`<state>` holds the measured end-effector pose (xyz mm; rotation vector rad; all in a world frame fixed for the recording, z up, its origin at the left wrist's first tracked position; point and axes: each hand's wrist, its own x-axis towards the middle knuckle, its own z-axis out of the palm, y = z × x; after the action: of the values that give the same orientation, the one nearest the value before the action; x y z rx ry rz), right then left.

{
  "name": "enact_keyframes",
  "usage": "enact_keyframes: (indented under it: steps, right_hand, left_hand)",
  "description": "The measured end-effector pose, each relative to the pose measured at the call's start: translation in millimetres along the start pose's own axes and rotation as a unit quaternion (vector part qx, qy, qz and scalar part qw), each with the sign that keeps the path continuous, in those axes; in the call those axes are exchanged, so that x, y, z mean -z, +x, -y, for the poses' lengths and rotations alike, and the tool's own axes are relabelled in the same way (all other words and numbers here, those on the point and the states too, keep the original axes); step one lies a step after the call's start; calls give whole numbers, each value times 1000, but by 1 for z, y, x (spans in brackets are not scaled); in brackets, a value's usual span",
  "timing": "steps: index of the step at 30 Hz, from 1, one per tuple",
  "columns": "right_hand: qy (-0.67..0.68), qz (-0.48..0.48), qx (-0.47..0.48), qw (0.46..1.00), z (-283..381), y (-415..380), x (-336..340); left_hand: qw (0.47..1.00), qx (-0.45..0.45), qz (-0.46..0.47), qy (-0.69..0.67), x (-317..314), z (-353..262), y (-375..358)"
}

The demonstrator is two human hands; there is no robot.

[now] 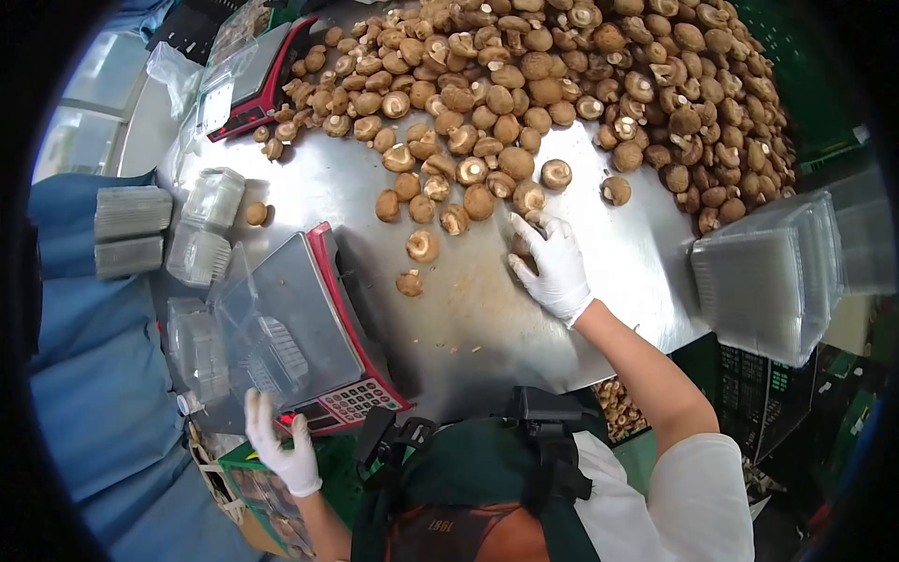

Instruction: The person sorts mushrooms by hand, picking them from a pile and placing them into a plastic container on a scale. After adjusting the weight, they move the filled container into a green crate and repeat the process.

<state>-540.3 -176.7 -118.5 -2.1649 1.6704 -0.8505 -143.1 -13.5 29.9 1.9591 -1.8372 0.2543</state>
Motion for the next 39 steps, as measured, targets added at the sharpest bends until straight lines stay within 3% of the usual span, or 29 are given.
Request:
enact_keyframes:
  steps: [2,4,5,7,12,14,16,19,22,26,29,30,31,32,33,35,36,37,39]
  right_hand:
    - [-24,-11,12,1000,-5,9,7]
    - [-27,-15,23,999,-12,21,14]
    - [-28,-18,29,999,-17,29,17]
    - [-52,-36,32,997,-25,55,14]
    - [-147,-17,-11,989,-36,120,-2]
    - [-162,52,-16,985,-45,128,-11]
    - [-141,53,13,989,-55,125,-6]
    - [-45,52,43,997,-63,100,11]
    - [-81,54,75,992,-50,68,26]
    - [-31,29,40,998,-39,17,26]
    - [-5,36,16,999,-43,5,32]
    - [9,37,7,999,-42,4,35]
    - [-65,49,-4,997,-42,5,37]
    - [-76,28,-24,996,-42,11,36]
    - [-90,12,-38,995,-42,18,34]
    - [-116,-3,-38,993,-38,30,31]
    - [-65,2,-36,997,-37,30,27]
    - [-15,5,-36,999,-37,30,20]
    - [9,8,-15,1000,-35,25,17]
  left_hand:
    - [994,103,-11,20,15,-16,0]
    - [993,38,-113,15,7,-34,19]
    - [992,40,-119,17,1,-55,34]
    - [986,42,-115,-116,-30,-93,66]
    - [950,-88,120,-276,-185,-183,168]
    - [969,-142,164,-120,-234,-217,183]
    - [957,-134,230,-117,-274,-224,182]
    - [948,-186,216,-139,-261,-227,160]
    - [948,-237,192,-88,-250,-226,117]
    - [949,-197,198,-146,-233,-231,78]
    - [939,-282,122,-155,-226,-212,71]
    - [942,-253,143,-168,-219,-207,87]
    - [958,-203,139,-149,-216,-201,107]
    - [982,-151,70,-90,-230,-192,119]
    - [992,-59,106,-46,-227,-189,140]
    - [982,5,176,-67,-251,-178,159]
    - [974,37,209,-78,-255,-176,162]
    - [971,13,237,-30,-255,-181,154]
    - [973,-68,198,-96,-253,-194,138]
